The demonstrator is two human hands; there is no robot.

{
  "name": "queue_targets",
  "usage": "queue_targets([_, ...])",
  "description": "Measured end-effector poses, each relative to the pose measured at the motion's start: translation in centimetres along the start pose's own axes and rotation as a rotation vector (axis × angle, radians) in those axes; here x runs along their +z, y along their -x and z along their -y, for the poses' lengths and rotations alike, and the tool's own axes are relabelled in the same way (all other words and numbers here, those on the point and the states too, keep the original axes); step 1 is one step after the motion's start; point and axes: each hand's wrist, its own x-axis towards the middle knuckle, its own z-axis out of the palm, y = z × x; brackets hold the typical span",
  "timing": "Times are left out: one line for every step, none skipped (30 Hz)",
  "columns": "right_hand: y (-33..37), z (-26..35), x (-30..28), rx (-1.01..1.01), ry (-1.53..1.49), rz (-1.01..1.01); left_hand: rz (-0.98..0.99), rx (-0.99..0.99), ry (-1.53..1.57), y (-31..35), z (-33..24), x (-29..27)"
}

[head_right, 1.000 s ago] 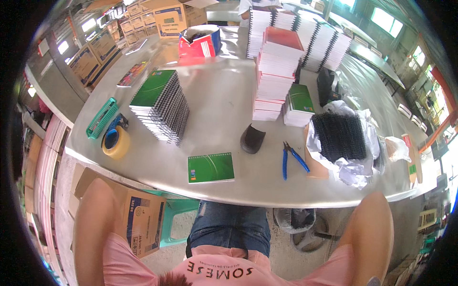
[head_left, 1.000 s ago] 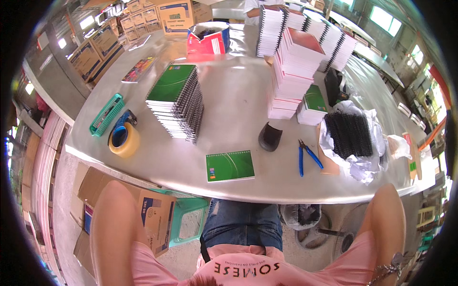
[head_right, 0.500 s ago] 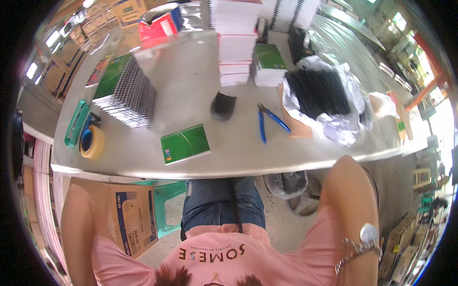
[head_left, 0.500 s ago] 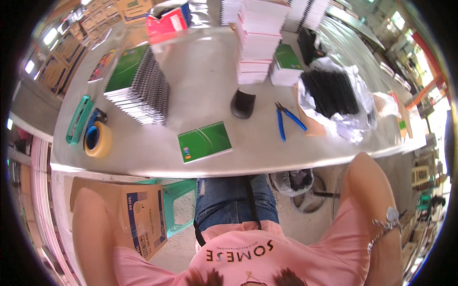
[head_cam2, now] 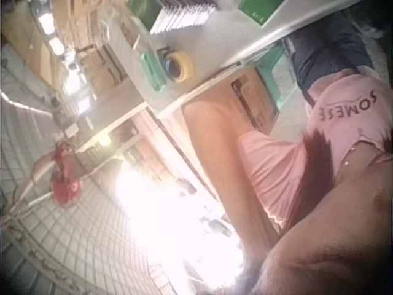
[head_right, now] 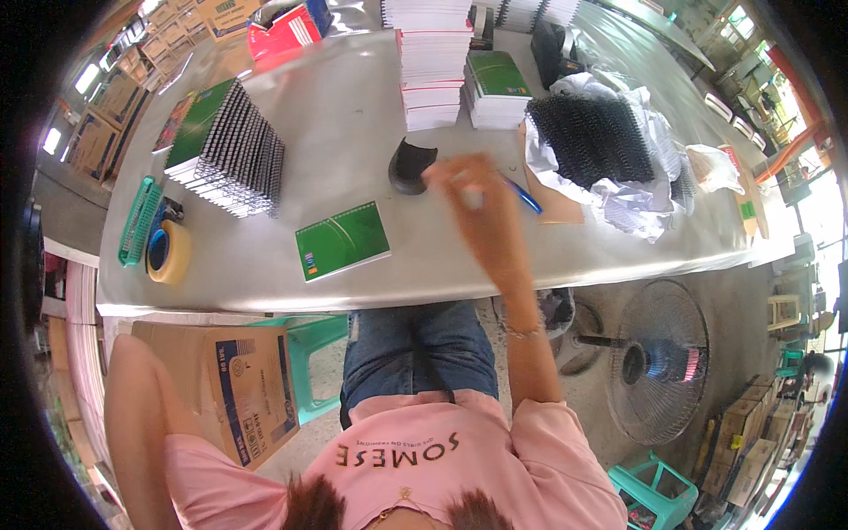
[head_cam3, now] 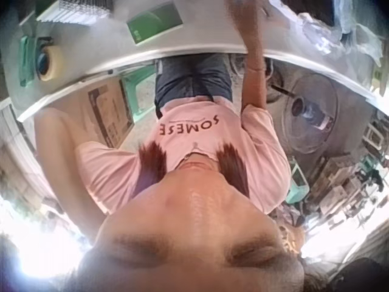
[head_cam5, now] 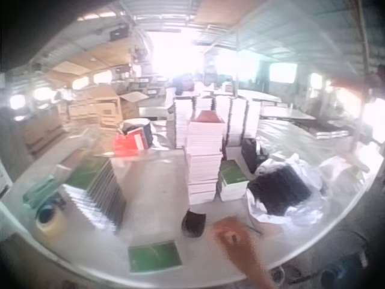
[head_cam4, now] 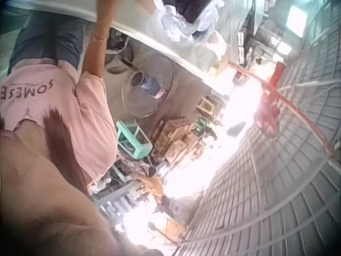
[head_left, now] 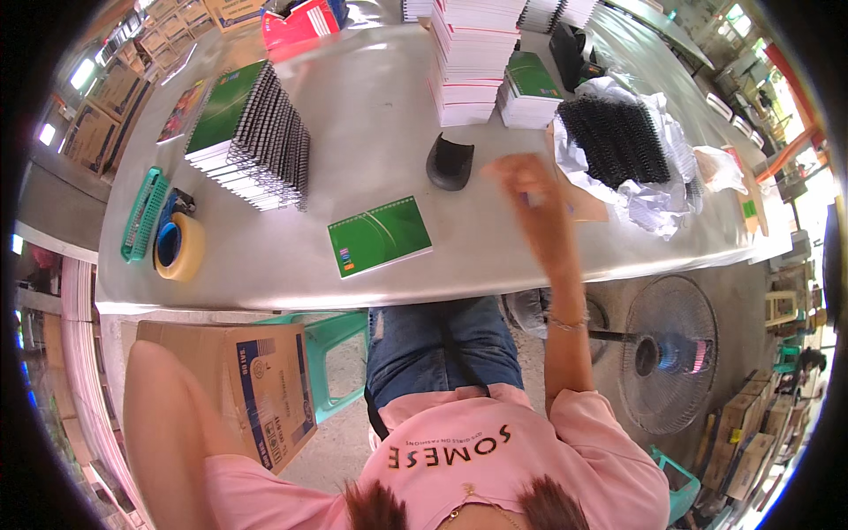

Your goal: The person inserts a spiral coil into a notebook, uses a tool to cut and crimp the end of the coil, and then stacks the completed notebook onto a pile.

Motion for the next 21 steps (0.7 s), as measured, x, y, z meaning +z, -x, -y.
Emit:
queue_targets([0.2, -0.5, 1.9, 0.031, -0.018, 0.144, 0.012, -0.006, -0.003, 0.0, -0.1, -0.1])
queue_targets([0.4, -0.7, 3.5, 0.064, -0.031, 0.289, 0.017, -0.01, -0.002, 0.0, -0.2, -0.2])
queue_targets([0.7, -0.8, 4.8, 0.05, -0.003, 0.324, 0.025, -0.012, 0.001, 0.0, -0.2, -0.2])
queue_targets([1.0, -0.9, 5.9, 0.036, 0.031, 0.362, 0.026, -0.016, 0.003, 0.1, -0.3, -0.2])
queue_targets([1.3, -1.0, 6.8, 0.022, 0.066, 0.398, 0.03, -0.017, 0.003, 0.1, -0.3, -0.3])
queue_targets([1.4, -1.3, 7.5, -0.005, 0.103, 0.403, 0.034, -0.021, 0.007, 0.2, -0.3, -0.3])
queue_targets([1.4, -1.6, 8.2, -0.032, 0.14, 0.407, 0.036, -0.02, 0.005, 0.2, -0.4, -0.4])
queue_targets([1.4, -1.9, 8.6, -0.058, 0.179, 0.409, 0.04, -0.019, 0.011, 0.1, -0.3, -0.4])
queue_targets([1.6, -2.0, 8.9, -0.043, 0.214, 0.459, 0.046, -0.02, 0.017, 0.2, -0.3, -0.4])
queue_targets([1.6, -2.1, 9.1, -0.032, 0.248, 0.506, 0.049, -0.022, 0.02, 0.2, -0.3, -0.5])
queue_targets([1.6, -2.1, 9.4, -0.02, 0.282, 0.553, 0.056, -0.02, 0.022, 0.2, -0.3, -0.6])
queue_targets([1.6, -2.3, 9.5, -0.017, 0.308, 0.577, 0.061, -0.018, 0.025, 0.2, -0.4, -0.7])
queue_targets([1.5, -2.3, 9.6, -0.015, 0.336, 0.603, 0.061, -0.016, 0.025, 0.1, -0.3, -0.7])
queue_targets([1.4, -2.3, 9.7, -0.014, 0.364, 0.629, 0.066, -0.015, 0.027, 0.1, -0.3, -0.7])
queue_targets([1.2, -2.2, 9.7, -0.001, 0.378, 0.645, 0.075, -0.014, 0.031, 0.1, -0.4, -0.9])
queue_targets([0.8, -1.8, 9.6, 0.012, 0.389, 0.661, 0.08, -0.013, 0.03, 0.1, -0.3, -1.0])
queue_targets([0.6, -1.6, 9.6, 0.026, 0.401, 0.678, 0.088, -0.013, 0.034, 0.0, -0.3, -0.9])
queue_targets([0.4, -1.7, 9.6, 0.032, 0.423, 0.708, 0.095, -0.019, 0.038, 0.1, -0.3, -1.0])
queue_targets([0.3, -1.7, 9.7, 0.037, 0.441, 0.733, 0.108, -0.018, 0.041, 0.1, -0.4, -1.1])
queue_targets([0.0, -1.8, 9.8, 0.043, 0.459, 0.758, 0.12, -0.019, 0.043, 0.1, -0.4, -1.1])
queue_targets([-0.4, -1.9, 9.9, 0.063, 0.43, 0.787, 0.138, -0.024, 0.044, 0.1, -0.5, -1.2])
